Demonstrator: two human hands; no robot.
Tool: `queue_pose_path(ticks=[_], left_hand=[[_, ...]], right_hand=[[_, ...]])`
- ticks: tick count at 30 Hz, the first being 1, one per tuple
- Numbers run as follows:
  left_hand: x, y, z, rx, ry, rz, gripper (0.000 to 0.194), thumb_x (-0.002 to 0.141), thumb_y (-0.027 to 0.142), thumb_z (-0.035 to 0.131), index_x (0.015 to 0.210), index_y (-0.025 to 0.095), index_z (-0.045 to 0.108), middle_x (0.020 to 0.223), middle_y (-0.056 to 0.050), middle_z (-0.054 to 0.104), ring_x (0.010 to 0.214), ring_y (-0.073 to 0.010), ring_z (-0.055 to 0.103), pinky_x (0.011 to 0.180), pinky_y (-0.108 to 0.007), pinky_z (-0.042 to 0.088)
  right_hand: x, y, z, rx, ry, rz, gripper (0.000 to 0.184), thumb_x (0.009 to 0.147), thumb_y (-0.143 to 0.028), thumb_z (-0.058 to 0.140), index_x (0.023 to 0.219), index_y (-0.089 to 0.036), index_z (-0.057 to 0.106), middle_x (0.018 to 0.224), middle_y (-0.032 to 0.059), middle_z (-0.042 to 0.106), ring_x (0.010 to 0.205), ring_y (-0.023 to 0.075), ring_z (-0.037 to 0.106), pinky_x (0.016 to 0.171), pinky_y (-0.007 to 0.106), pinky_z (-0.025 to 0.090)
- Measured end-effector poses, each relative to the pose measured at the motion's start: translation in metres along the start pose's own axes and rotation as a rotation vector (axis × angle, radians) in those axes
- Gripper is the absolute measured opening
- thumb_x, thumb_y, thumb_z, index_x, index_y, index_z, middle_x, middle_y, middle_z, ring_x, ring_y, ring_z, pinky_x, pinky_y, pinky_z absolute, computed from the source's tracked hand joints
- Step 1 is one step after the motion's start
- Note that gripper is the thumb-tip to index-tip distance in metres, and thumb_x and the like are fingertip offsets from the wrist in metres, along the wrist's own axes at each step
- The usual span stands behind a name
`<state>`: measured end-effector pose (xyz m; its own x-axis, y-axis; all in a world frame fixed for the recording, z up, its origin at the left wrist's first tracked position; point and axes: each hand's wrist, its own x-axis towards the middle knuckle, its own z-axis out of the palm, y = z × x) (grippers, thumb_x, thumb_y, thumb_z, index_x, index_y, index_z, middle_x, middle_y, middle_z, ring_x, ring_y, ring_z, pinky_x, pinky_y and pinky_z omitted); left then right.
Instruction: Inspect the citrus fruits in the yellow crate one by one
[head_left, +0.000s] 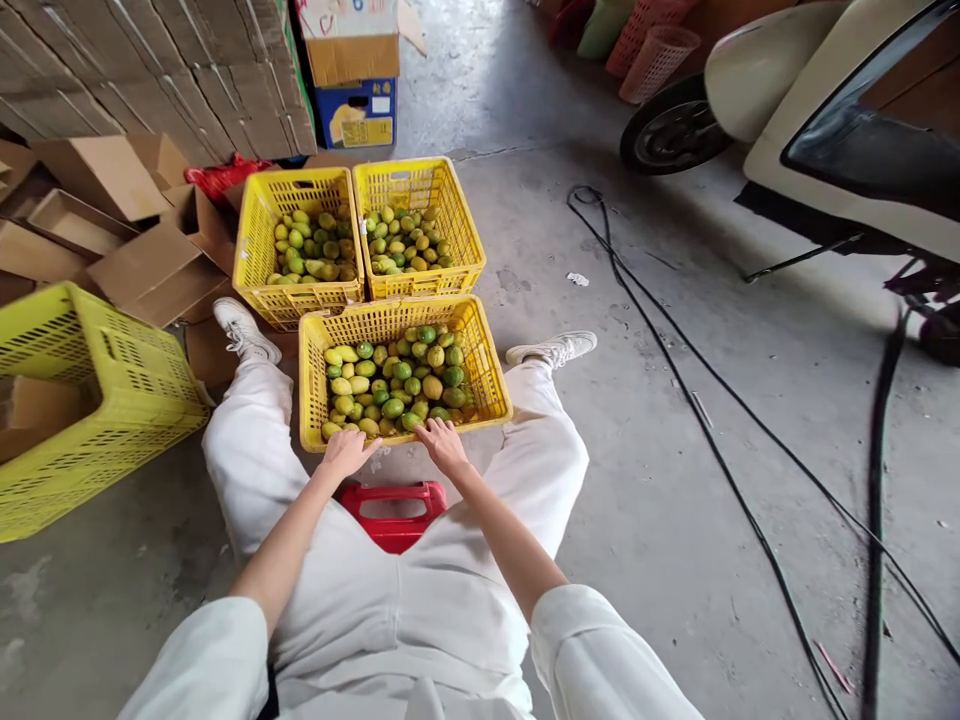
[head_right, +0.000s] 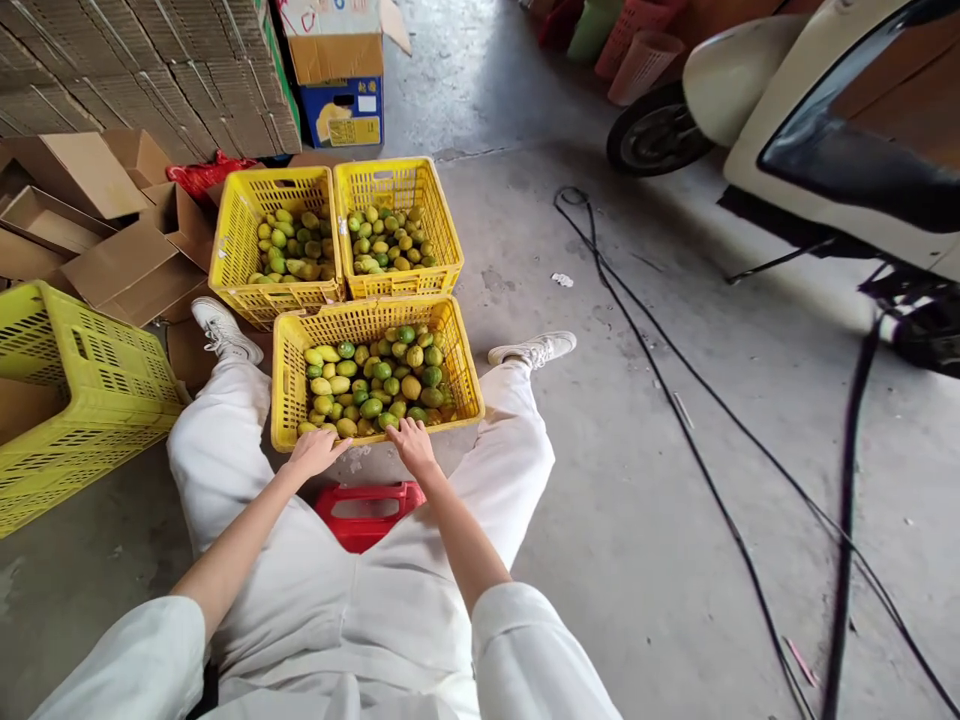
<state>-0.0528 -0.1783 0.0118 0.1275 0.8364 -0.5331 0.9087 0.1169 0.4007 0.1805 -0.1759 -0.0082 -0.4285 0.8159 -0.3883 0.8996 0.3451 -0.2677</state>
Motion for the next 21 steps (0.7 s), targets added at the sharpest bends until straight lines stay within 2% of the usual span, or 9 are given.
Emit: queue_pose_path(ticks=[4,8,10,12,13,15,18,21], left_hand=[[0.011,-0.006,-0.004,0.0,-0.083,-0.063,0.046,0.091,0.05,0.054,0.058,0.018,0.059,0.09,-0.019,0.071,0.106,-0.0375,0.064,0.097,-0.046,0.041],[0.039,-0.011,-0.003,-0.025,-0.155,-0.11,0.037,0.088,0.04,0.062,0.059,0.017,0.06,0.089,-0.019,0.072,0.107,-0.0382,0.065,0.097,-0.047,0.042],[0.054,-0.01,0.003,-0.056,-0.177,-0.122,0.025,0.086,0.033,0.066,0.067,0.017,0.065,0.096,-0.017,0.072,0.109,-0.0348,0.065,0.098,-0.046,0.043],[0.066,-0.006,0.012,-0.099,-0.185,-0.127,0.013,0.086,0.029,0.068,0.084,0.016,0.069,0.107,-0.013,0.071,0.111,-0.0286,0.064,0.101,-0.046,0.044],[0.07,-0.003,0.018,-0.123,-0.184,-0.129,0.014,0.086,0.027,0.068,0.095,0.016,0.069,0.114,-0.011,0.069,0.113,-0.0265,0.063,0.102,-0.046,0.044],[0.077,0.002,0.029,-0.171,-0.177,-0.131,0.028,0.083,0.021,0.07,0.111,0.016,0.065,0.127,-0.013,0.064,0.119,-0.0268,0.061,0.106,-0.045,0.043],[0.083,0.009,0.043,-0.23,-0.165,-0.126,0.049,0.077,0.01,0.068,0.125,0.017,0.059,0.143,-0.021,0.052,0.131,-0.0341,0.054,0.11,-0.043,0.039],[0.088,0.011,0.051,-0.272,-0.173,-0.121,0.062,0.075,0.005,0.062,0.135,0.018,0.051,0.157,-0.022,0.035,0.14,-0.038,0.045,0.114,-0.044,0.035]], right_hand=[[-0.004,0.001,-0.002,0.053,-0.044,-0.038,0.031,0.101,-0.026,0.044,0.121,-0.019,0.066,0.114,0.0171,0.067,0.109,0.0277,0.056,0.092,0.036,0.038],[0.02,0.025,-0.012,0.134,-0.136,-0.064,0.028,0.098,-0.043,0.055,0.109,-0.025,0.073,0.1,0.006,0.073,0.096,0.0198,0.065,0.078,0.025,0.044],[0.039,0.035,-0.014,0.151,-0.162,-0.033,0.031,0.098,-0.044,0.053,0.113,-0.025,0.072,0.099,0.0049,0.074,0.093,0.0187,0.067,0.075,0.024,0.046],[0.055,0.038,-0.011,0.143,-0.165,0.006,0.035,0.095,-0.043,0.059,0.122,-0.023,0.068,0.111,0.0087,0.072,0.104,0.0224,0.065,0.081,0.027,0.048],[0.062,0.036,-0.008,0.137,-0.167,0.024,0.039,0.091,-0.043,0.064,0.124,-0.024,0.067,0.119,0.0108,0.069,0.111,0.0251,0.063,0.085,0.029,0.049],[0.071,0.027,0.001,0.126,-0.183,0.059,0.047,0.082,-0.04,0.075,0.125,-0.024,0.066,0.132,0.0144,0.062,0.12,0.03,0.058,0.089,0.035,0.051],[0.078,0.014,0.015,0.136,-0.215,0.114,0.048,0.076,-0.034,0.081,0.119,-0.019,0.068,0.14,0.0202,0.053,0.122,0.034,0.056,0.091,0.04,0.051],[0.082,0.009,0.025,0.19,-0.222,0.153,0.045,0.075,-0.029,0.082,0.116,-0.015,0.066,0.144,0.0234,0.047,0.12,0.0347,0.057,0.095,0.041,0.049]])
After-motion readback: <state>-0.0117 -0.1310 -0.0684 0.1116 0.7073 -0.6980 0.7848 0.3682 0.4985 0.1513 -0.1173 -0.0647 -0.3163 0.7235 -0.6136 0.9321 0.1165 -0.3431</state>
